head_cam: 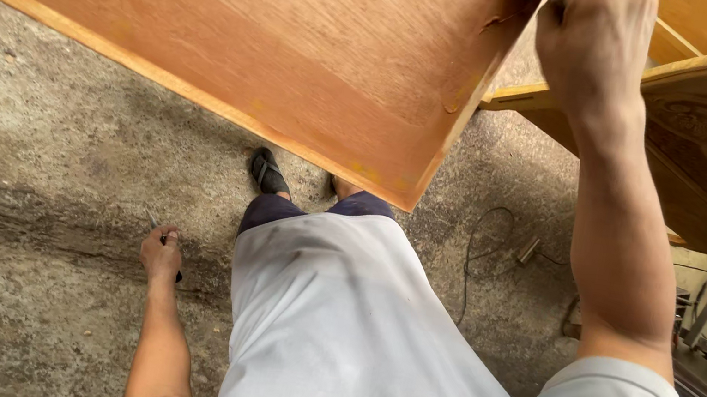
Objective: The person uses a putty knife to scoop wood stain from a can and applies it to a metal scraper. They then spread the stain onto the surface and edges of a wooden board using the scraper, repeatedly reloading the tool from the can.
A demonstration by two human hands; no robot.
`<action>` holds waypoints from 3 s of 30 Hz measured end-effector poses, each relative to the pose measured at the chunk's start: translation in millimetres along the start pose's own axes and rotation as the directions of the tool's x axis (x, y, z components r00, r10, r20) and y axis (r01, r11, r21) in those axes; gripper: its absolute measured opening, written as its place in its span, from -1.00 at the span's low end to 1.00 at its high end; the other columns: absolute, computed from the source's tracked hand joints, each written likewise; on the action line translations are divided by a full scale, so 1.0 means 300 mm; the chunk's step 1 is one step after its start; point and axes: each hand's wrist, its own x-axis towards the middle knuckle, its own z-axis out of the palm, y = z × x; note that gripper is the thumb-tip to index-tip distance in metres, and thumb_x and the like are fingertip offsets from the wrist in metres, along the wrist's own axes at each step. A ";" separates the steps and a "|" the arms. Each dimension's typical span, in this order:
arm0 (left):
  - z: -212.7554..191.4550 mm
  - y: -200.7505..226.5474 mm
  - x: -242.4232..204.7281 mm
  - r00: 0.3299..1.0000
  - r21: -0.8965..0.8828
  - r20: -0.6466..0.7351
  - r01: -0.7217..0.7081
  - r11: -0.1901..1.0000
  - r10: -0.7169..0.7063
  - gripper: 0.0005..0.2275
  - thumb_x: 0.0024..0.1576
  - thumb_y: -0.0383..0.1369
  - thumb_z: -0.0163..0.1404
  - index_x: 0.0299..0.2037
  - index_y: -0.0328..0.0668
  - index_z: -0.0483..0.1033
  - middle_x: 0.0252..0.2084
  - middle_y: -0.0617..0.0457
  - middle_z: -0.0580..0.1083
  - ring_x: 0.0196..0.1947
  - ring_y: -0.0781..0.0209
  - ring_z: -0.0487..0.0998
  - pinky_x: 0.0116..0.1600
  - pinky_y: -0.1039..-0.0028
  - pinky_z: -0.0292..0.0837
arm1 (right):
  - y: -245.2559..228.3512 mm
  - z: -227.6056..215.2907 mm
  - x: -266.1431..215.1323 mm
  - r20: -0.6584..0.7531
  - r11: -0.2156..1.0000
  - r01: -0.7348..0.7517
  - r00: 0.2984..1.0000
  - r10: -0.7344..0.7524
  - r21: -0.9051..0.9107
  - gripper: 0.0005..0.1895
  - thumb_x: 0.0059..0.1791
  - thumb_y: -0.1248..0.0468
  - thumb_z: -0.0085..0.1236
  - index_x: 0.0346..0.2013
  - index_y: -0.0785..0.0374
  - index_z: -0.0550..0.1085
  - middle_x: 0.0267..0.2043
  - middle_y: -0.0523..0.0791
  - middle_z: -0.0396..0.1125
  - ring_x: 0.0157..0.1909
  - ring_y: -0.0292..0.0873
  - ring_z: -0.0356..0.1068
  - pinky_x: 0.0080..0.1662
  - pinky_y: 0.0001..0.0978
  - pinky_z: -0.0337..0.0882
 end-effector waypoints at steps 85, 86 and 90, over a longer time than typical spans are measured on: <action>0.642 0.581 -0.756 0.938 -0.243 -0.043 0.324 0.914 -0.344 -0.73 0.32 -0.35 -0.14 0.14 -0.14 0.56 0.11 -0.07 0.57 0.07 -0.03 0.58 0.12 0.17 0.48 | 0.692 0.242 0.055 -0.215 0.605 0.193 0.976 -0.037 0.773 -0.72 0.14 0.49 0.12 0.11 0.22 0.58 0.05 -0.06 0.53 -0.15 -0.27 0.59 -0.23 -0.53 0.63; 0.651 0.577 -0.709 0.948 -0.261 -0.048 0.291 0.920 -0.314 -0.72 0.32 -0.38 -0.15 0.14 -0.14 0.57 0.11 -0.07 0.58 0.08 -0.04 0.57 0.13 0.18 0.47 | 0.719 0.210 0.116 -0.152 0.681 0.209 0.978 -0.143 0.702 -0.72 0.13 0.50 0.14 0.08 0.16 0.60 0.06 -0.08 0.54 -0.23 -0.27 0.57 -0.32 -0.50 0.56; 0.700 0.608 -0.540 0.967 -0.113 -0.254 -0.065 0.991 0.035 -0.70 0.30 -0.37 -0.11 0.18 -0.27 0.50 0.13 -0.19 0.53 0.11 -0.11 0.52 0.13 0.14 0.45 | 0.736 0.127 0.330 -0.090 0.742 0.508 0.846 -0.526 0.438 -0.58 0.03 0.49 0.18 0.12 0.04 0.62 0.09 -0.16 0.55 -0.24 -0.23 0.54 -0.28 -0.42 0.53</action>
